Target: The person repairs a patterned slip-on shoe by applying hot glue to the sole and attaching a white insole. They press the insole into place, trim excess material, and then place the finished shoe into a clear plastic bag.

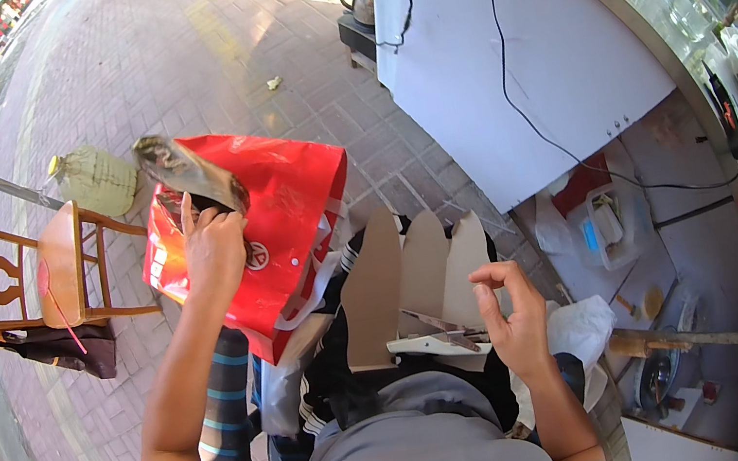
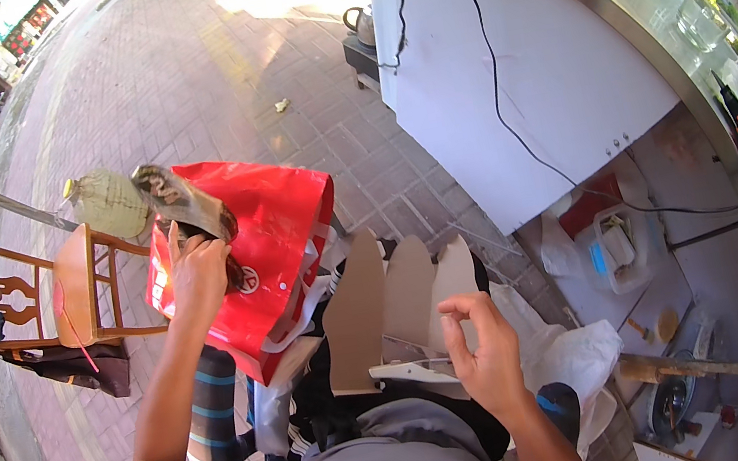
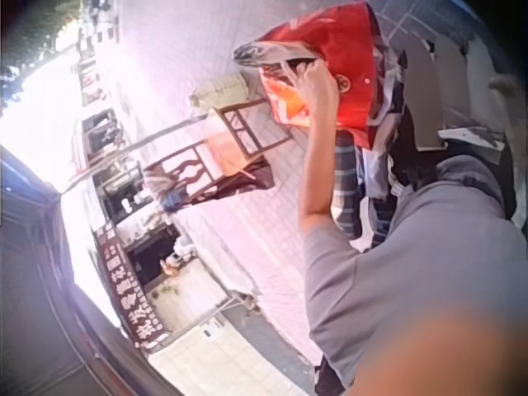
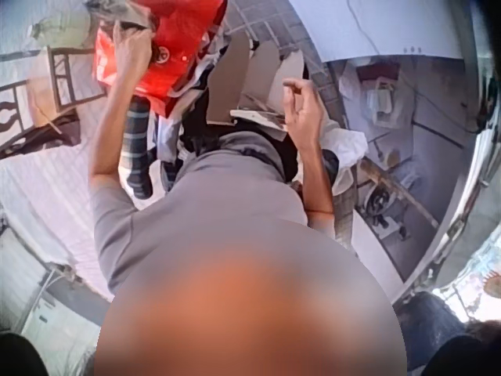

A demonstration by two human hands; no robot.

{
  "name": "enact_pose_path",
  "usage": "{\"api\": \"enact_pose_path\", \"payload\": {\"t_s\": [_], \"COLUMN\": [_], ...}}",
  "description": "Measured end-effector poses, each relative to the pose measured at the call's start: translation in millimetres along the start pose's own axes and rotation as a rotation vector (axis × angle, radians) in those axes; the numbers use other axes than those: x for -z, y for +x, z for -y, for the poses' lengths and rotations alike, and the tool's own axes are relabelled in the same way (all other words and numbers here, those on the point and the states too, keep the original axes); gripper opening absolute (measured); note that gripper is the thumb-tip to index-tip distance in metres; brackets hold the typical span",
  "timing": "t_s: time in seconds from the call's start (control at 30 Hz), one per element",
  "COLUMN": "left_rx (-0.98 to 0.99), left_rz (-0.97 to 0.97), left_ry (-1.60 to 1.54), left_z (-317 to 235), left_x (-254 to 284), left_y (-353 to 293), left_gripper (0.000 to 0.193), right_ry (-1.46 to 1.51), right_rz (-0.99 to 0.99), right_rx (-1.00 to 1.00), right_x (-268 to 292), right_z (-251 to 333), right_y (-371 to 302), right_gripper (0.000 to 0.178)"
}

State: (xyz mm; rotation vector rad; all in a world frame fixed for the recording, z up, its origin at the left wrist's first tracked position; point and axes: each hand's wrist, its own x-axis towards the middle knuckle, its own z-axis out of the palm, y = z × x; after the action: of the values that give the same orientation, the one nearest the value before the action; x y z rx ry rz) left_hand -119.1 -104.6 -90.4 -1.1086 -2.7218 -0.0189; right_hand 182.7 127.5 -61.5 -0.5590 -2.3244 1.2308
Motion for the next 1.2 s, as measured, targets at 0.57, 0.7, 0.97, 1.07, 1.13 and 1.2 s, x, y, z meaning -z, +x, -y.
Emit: {"api": "enact_pose_path", "payload": {"t_s": [0.57, 0.7, 0.97, 1.07, 1.13, 1.2], "left_rx": [-0.009, 0.155, 0.584, 0.706, 0.668, 0.594], "left_rz": [0.048, -0.095, 0.213, 0.163, 0.167, 0.125], "left_ry": [0.042, -0.228, -0.266, -0.406, -0.382, -0.354], "left_z": [-16, -48, -108, -94, -85, -79], "left_x": [0, 32, -41, -68, -76, -82], "left_y": [-41, -95, -233, -258, -266, -268], "left_gripper": [0.052, 0.051, 0.052, 0.054, 0.048, 0.041], "right_ry": [-0.006, 0.017, 0.010, 0.043, 0.022, 0.029], "right_rz": [0.140, 0.152, 0.241, 0.244, 0.231, 0.253], "right_rx": [-0.186, -0.126, -0.077, -0.057, -0.050, -0.053], "right_x": [8, 8, 12, 11, 10, 10], "right_z": [-23, -26, -32, -32, -33, -34], "right_y": [-33, -35, -35, -35, -36, -36], "right_gripper": [0.011, 0.011, 0.014, 0.017, 0.016, 0.016]}}
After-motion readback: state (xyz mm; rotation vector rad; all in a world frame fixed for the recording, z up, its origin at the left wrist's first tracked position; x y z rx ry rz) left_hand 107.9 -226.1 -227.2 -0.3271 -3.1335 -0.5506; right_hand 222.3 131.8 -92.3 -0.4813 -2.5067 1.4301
